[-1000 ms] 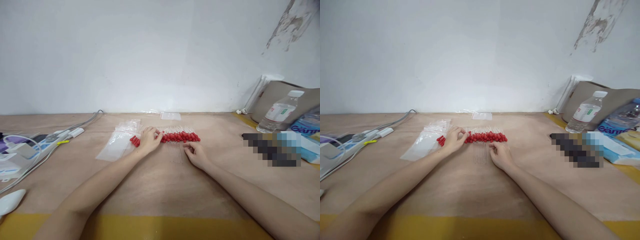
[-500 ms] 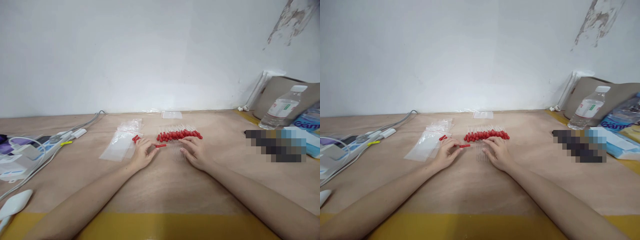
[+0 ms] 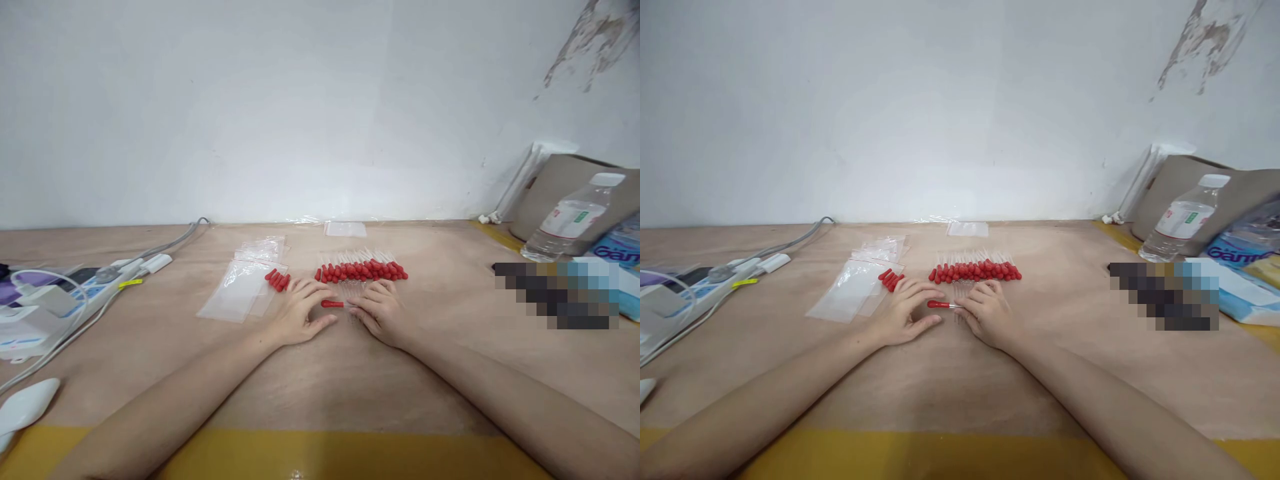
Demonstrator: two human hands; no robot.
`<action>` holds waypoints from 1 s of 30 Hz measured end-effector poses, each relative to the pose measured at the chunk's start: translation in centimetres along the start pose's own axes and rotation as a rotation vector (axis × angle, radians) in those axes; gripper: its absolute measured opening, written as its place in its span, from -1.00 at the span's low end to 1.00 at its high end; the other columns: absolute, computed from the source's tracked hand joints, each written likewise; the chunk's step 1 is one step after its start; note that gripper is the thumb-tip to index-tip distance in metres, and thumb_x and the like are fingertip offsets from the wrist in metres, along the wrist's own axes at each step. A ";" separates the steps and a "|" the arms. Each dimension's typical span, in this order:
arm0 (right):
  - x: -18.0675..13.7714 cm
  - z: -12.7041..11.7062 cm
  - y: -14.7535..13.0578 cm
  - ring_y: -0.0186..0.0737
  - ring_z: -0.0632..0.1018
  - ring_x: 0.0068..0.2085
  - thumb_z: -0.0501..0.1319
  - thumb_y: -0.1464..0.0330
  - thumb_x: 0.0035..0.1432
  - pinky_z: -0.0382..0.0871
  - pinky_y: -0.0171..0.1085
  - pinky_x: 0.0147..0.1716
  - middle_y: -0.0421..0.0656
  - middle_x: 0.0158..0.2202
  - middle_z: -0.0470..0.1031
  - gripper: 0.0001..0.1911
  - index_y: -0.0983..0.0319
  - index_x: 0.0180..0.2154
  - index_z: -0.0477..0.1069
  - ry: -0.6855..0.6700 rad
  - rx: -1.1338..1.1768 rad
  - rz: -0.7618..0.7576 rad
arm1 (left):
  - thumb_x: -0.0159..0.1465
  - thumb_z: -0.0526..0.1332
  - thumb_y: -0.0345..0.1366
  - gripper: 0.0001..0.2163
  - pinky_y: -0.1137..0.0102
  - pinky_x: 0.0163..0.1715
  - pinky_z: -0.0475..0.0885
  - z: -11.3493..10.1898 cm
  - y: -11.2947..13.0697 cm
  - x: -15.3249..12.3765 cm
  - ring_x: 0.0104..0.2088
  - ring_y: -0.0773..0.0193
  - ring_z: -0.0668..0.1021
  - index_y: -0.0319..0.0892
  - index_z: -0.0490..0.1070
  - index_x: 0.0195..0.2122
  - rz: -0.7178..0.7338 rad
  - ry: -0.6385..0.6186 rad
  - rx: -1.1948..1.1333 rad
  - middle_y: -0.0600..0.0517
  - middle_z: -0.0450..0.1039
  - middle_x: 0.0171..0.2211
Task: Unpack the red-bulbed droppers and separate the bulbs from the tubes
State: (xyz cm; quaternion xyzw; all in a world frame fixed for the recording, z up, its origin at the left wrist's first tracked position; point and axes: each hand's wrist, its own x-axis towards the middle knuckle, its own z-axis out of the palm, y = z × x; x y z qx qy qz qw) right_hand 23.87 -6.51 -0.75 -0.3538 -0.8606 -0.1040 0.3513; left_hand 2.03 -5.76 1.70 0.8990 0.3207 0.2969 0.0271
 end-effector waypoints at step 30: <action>-0.3 -0.2 -0.4 -0.32 0.29 -0.37 0.02 0.40 0.20 0.11 -0.15 -0.12 -0.24 -0.56 0.32 -0.81 0.16 -0.24 0.40 0.027 -0.099 -0.293 | 0.29 -0.13 -0.29 -0.73 0.16 0.05 -0.02 -0.3 1.4 0.3 -0.27 0.26 0.38 -0.15 0.34 -0.39 0.092 -0.178 0.107 0.04 0.38 -0.41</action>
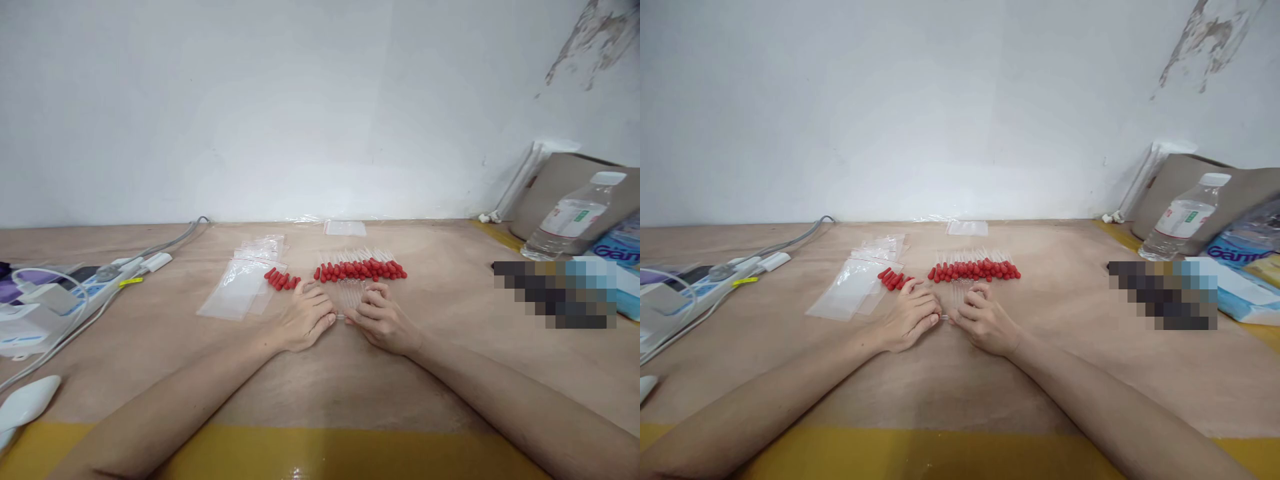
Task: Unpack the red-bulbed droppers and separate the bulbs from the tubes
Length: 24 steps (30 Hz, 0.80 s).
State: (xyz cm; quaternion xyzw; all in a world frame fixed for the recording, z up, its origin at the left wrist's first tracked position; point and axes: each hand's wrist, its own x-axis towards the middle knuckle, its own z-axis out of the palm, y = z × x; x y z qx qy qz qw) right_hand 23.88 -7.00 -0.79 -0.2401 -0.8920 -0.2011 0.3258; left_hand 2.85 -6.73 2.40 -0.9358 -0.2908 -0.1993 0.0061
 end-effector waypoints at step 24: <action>-1.8 -0.6 2.6 -0.25 0.42 -0.38 0.03 0.45 -0.05 0.08 -0.23 -0.24 -0.21 -0.47 0.44 -0.83 0.23 -0.34 0.32 -0.144 -0.039 0.765 | 0.12 0.10 -0.17 -0.74 0.41 -0.37 0.36 -2.6 -11.8 -2.3 -0.45 0.32 0.45 -0.18 0.36 -0.22 -0.733 0.377 -0.028 0.00 0.38 -0.31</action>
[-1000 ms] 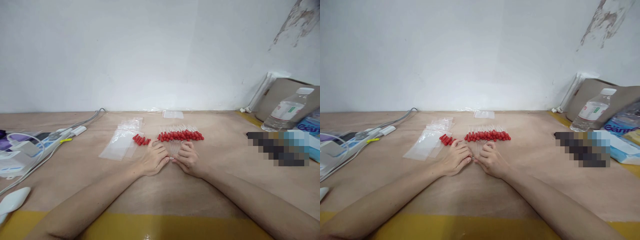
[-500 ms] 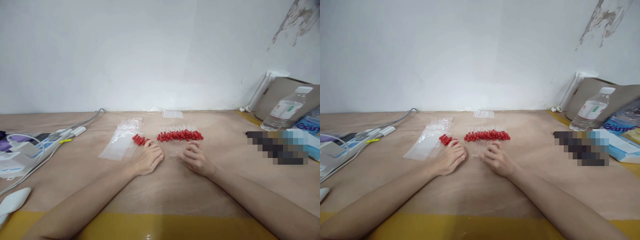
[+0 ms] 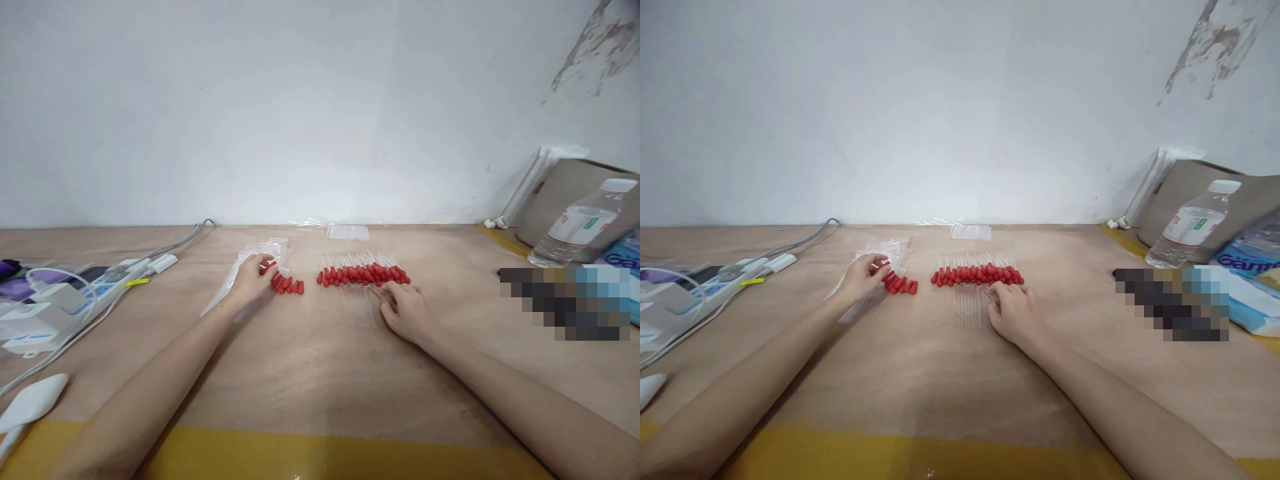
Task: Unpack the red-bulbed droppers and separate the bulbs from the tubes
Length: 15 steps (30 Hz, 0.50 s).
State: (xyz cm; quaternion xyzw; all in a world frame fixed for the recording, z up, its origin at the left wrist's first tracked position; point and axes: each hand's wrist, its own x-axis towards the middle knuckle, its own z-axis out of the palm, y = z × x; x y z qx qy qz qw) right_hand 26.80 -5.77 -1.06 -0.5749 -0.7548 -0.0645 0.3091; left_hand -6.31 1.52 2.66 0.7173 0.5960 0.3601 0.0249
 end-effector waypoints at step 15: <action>-0.4 0.0 -1.3 -0.21 0.44 -0.23 0.06 0.24 0.10 0.06 -0.23 -0.24 -0.17 -0.32 0.47 -0.78 0.18 -0.27 0.39 -0.021 0.002 -0.092 | 0.14 0.07 -0.15 -0.78 0.39 -0.34 0.33 -0.1 0.5 0.1 -0.37 0.26 0.46 -0.18 0.39 -0.38 0.023 0.023 -0.018 0.03 0.44 -0.38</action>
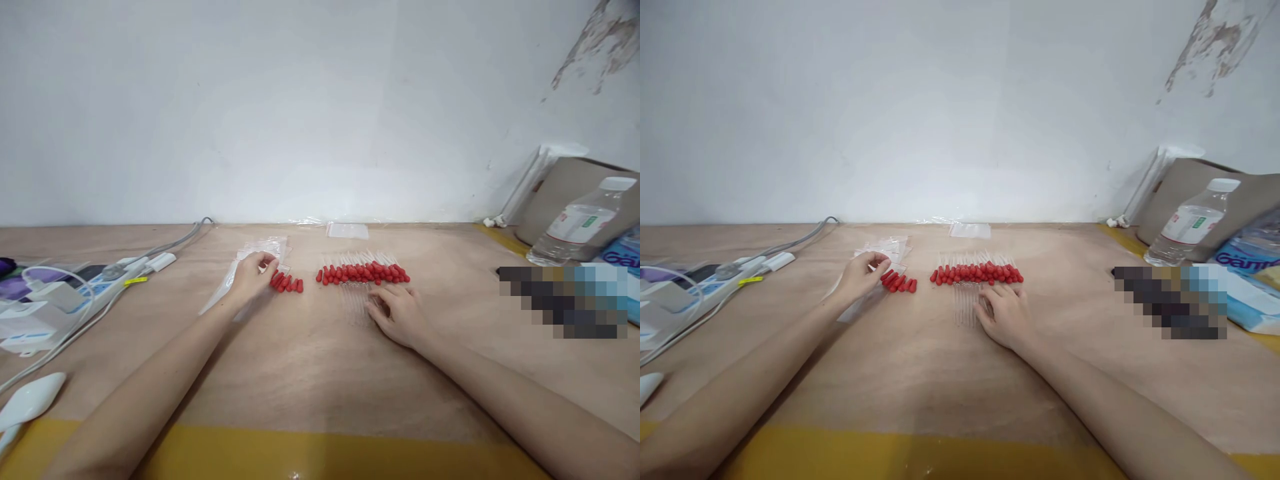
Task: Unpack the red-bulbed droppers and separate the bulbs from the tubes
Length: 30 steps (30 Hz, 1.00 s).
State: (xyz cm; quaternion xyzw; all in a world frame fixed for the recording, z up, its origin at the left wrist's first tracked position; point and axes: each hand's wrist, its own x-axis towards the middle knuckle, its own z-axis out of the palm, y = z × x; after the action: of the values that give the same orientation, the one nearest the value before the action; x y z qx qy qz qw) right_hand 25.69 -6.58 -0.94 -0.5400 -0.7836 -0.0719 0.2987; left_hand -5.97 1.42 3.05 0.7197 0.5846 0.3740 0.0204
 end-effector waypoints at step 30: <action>0.3 -0.6 0.8 -0.19 0.44 -0.24 0.05 0.20 0.13 0.11 -0.12 -0.11 -0.15 -0.34 0.47 -0.73 0.19 -0.24 0.40 0.055 0.101 0.063 | 0.05 0.12 -0.25 -0.87 0.14 -0.07 0.11 0.2 6.2 -1.8 -0.16 0.10 0.39 -0.15 0.41 -0.51 0.236 -0.010 0.332 -0.04 0.42 -0.27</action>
State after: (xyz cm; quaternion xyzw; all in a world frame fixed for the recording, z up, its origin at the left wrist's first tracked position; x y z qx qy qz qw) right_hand 26.60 -6.27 -0.43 -0.5467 -0.7602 -0.0378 0.3490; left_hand -0.80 -2.01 4.91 0.7786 0.5496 0.2687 -0.1395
